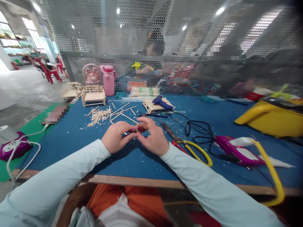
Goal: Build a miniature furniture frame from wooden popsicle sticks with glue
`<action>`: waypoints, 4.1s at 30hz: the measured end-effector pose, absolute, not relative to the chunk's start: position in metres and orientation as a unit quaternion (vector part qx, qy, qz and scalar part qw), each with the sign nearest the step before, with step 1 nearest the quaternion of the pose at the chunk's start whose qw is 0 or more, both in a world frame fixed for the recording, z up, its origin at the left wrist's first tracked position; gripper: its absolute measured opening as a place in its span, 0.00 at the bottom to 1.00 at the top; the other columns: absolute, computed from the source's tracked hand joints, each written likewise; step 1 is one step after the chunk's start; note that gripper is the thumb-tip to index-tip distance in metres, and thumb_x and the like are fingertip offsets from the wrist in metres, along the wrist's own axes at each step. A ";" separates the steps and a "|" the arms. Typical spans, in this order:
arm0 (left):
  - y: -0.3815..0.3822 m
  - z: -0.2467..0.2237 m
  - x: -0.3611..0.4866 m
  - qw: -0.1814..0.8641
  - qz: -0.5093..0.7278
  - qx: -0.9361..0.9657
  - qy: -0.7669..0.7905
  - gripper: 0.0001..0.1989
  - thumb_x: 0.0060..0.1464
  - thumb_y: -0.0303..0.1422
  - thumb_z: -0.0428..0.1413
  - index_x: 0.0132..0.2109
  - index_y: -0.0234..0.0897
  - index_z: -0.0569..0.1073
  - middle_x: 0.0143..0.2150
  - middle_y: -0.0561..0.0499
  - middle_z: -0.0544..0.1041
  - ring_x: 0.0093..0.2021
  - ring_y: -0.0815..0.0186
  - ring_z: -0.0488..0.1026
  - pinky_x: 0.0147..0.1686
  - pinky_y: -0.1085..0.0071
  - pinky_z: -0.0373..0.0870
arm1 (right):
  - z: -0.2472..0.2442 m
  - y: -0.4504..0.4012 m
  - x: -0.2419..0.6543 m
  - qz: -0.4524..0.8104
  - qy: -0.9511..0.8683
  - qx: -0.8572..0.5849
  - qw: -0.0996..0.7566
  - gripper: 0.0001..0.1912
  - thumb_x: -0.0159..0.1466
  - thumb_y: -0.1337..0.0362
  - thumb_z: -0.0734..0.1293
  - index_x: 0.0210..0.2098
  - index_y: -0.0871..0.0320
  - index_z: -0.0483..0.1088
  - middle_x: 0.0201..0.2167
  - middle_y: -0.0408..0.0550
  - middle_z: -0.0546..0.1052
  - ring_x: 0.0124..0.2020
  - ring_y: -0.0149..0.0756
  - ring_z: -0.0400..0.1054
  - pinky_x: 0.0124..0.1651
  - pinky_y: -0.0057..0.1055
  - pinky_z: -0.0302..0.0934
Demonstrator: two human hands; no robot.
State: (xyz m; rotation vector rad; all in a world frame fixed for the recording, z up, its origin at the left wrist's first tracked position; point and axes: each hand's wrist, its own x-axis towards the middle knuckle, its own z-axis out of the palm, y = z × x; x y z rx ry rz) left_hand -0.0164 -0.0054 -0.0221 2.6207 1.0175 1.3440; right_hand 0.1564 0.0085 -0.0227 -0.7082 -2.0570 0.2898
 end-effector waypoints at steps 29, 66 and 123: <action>0.057 -0.003 -0.118 -0.026 0.496 0.560 0.663 0.12 0.57 0.37 0.41 0.38 0.35 0.66 0.26 0.52 0.69 0.28 0.68 0.66 0.32 0.74 0.62 | 0.016 0.086 0.210 0.017 -0.732 -0.487 0.476 0.06 0.53 0.62 0.64 0.30 0.58 0.67 0.23 0.45 0.71 0.24 0.31 0.63 0.29 0.28 0.59; 0.077 -0.022 -0.140 0.012 0.155 0.627 0.764 0.16 0.52 0.36 0.45 0.32 0.34 0.76 0.33 0.42 0.78 0.36 0.61 0.73 0.32 0.73 0.62 | -0.015 0.115 0.226 -0.005 -0.744 -0.498 0.445 0.10 0.52 0.61 0.62 0.32 0.59 0.68 0.26 0.49 0.74 0.27 0.37 0.67 0.36 0.36 0.63; 0.007 -0.028 -0.025 0.332 0.374 0.705 0.502 0.07 0.47 0.32 0.47 0.25 0.39 0.55 0.21 0.58 0.62 0.22 0.72 0.59 0.24 0.74 0.60 | -0.008 0.040 0.173 0.491 -0.734 -0.394 0.254 0.06 0.50 0.64 0.65 0.26 0.60 0.66 0.18 0.38 0.68 0.20 0.25 0.61 0.28 0.27 0.59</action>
